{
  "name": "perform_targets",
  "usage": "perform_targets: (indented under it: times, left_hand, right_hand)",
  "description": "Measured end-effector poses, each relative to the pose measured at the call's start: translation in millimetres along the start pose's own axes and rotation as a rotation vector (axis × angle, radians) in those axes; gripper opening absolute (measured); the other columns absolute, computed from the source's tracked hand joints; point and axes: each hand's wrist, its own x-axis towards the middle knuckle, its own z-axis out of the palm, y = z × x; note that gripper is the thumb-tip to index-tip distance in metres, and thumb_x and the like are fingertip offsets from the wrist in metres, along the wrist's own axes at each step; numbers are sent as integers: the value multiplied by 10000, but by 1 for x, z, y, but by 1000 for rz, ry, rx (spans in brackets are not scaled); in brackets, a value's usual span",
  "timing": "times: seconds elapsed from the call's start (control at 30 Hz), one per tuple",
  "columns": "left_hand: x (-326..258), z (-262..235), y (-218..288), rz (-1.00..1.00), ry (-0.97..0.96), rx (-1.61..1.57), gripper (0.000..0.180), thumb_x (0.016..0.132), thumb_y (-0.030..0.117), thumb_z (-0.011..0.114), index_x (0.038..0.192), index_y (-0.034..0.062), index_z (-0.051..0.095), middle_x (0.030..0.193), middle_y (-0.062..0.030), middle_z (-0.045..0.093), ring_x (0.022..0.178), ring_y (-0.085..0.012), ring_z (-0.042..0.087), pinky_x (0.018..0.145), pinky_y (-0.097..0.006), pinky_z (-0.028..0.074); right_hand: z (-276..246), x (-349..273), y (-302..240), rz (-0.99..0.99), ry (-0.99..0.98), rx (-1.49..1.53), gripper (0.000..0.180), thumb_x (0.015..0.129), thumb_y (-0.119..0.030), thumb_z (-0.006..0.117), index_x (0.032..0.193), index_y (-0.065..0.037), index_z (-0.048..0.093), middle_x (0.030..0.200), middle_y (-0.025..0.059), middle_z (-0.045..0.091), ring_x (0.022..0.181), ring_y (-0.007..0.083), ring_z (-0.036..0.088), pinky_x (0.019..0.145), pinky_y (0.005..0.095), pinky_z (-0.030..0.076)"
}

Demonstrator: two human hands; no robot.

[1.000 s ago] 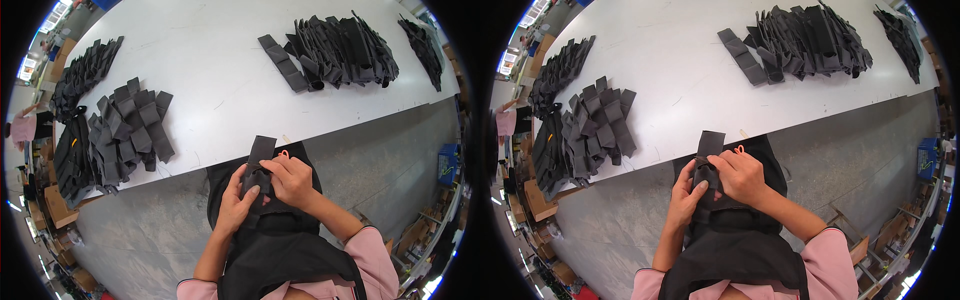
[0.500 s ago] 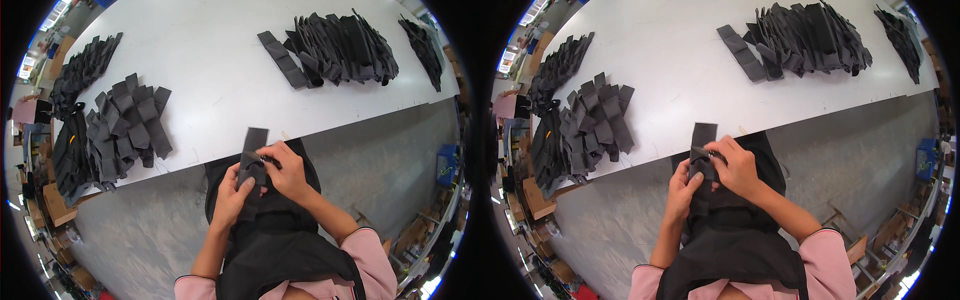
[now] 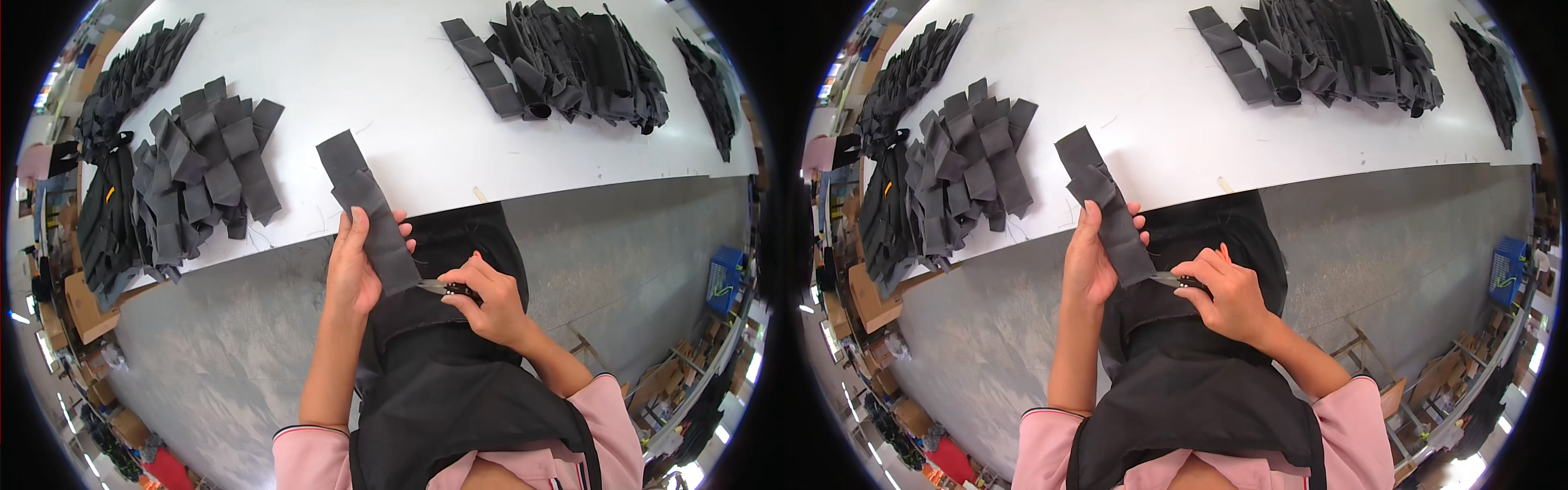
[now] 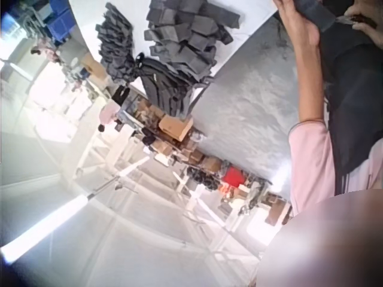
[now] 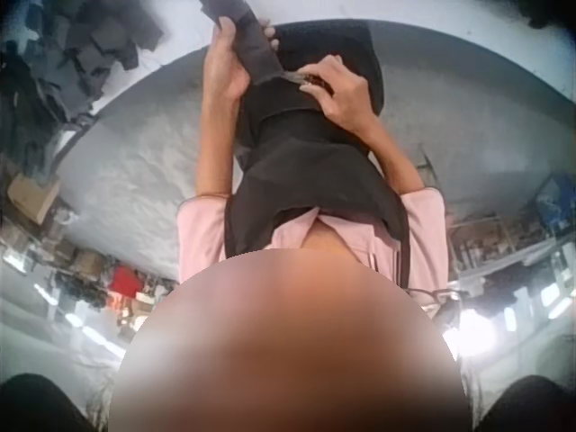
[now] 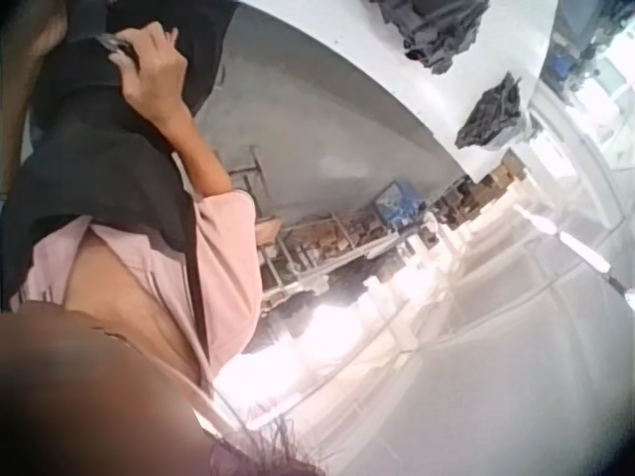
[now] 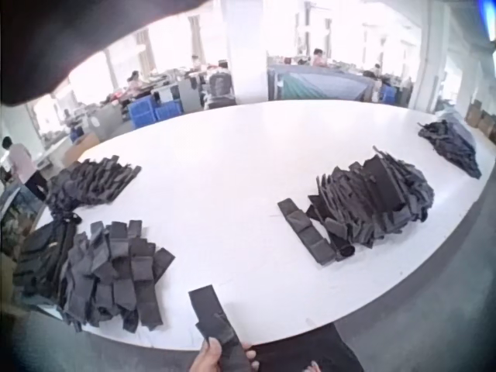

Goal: Trim and inspect black fabric straps using small hand shears or snips.

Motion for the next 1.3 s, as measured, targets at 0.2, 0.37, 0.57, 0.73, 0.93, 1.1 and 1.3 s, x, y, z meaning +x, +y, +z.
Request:
perform_targets:
  times: [0.2,0.37,0.57,0.73,0.93,1.1,1.3]
  left_hand:
    - [2,1,-2,-7,5,-58,370,971,365,461,1204,81,420,1064,-142,598,899,-225,611,739,-395,557]
    - [1,1,-3,-5,-1,-67,362,973,362,458,1203,85,421,1063,-144,598,897,-225,611,726,-394,554]
    - [3,-6,-2,-84,-36,-123,343,973,358,459,1169,78,434,1055,-151,600,886,-227,614,709,-404,553]
    - [4,-4,1,-90,-34,-130,355,971,364,460,1156,62,434,1044,-153,603,881,-233,616,710,-412,557]
    - [3,-2,3,-110,-53,-136,357,977,366,440,1185,77,413,1086,-158,580,921,-239,607,759,-425,554]
    - [-1,2,4,-62,-34,-87,423,986,399,386,1209,43,436,1114,-168,575,933,-256,611,786,-434,541]
    - [-3,5,5,-42,-79,-101,342,976,358,451,1192,96,408,1093,-146,581,943,-230,599,793,-415,547]
  right_hand:
    - [5,6,-7,-65,13,-116,282,686,-41,741,945,-67,631,734,58,548,564,230,533,540,302,442]
    - [8,8,-12,-82,3,-184,279,677,-51,740,933,-71,632,733,51,547,581,230,543,534,315,441]
    - [6,5,-8,-108,-8,-209,260,679,-56,738,918,-65,636,734,48,552,592,231,550,535,321,442]
    - [2,4,-6,-132,120,-96,248,684,-17,723,915,-51,638,731,61,557,588,234,550,557,315,456]
    - [2,11,-9,-122,33,-110,244,697,-48,725,925,-77,643,736,42,545,582,214,550,518,302,436]
    - [1,16,-22,-105,15,-45,279,674,-20,752,934,-56,657,751,65,530,581,210,552,631,306,495]
    - [12,17,-18,-198,-14,-100,286,648,-70,765,903,-73,635,780,32,489,582,180,538,485,292,418]
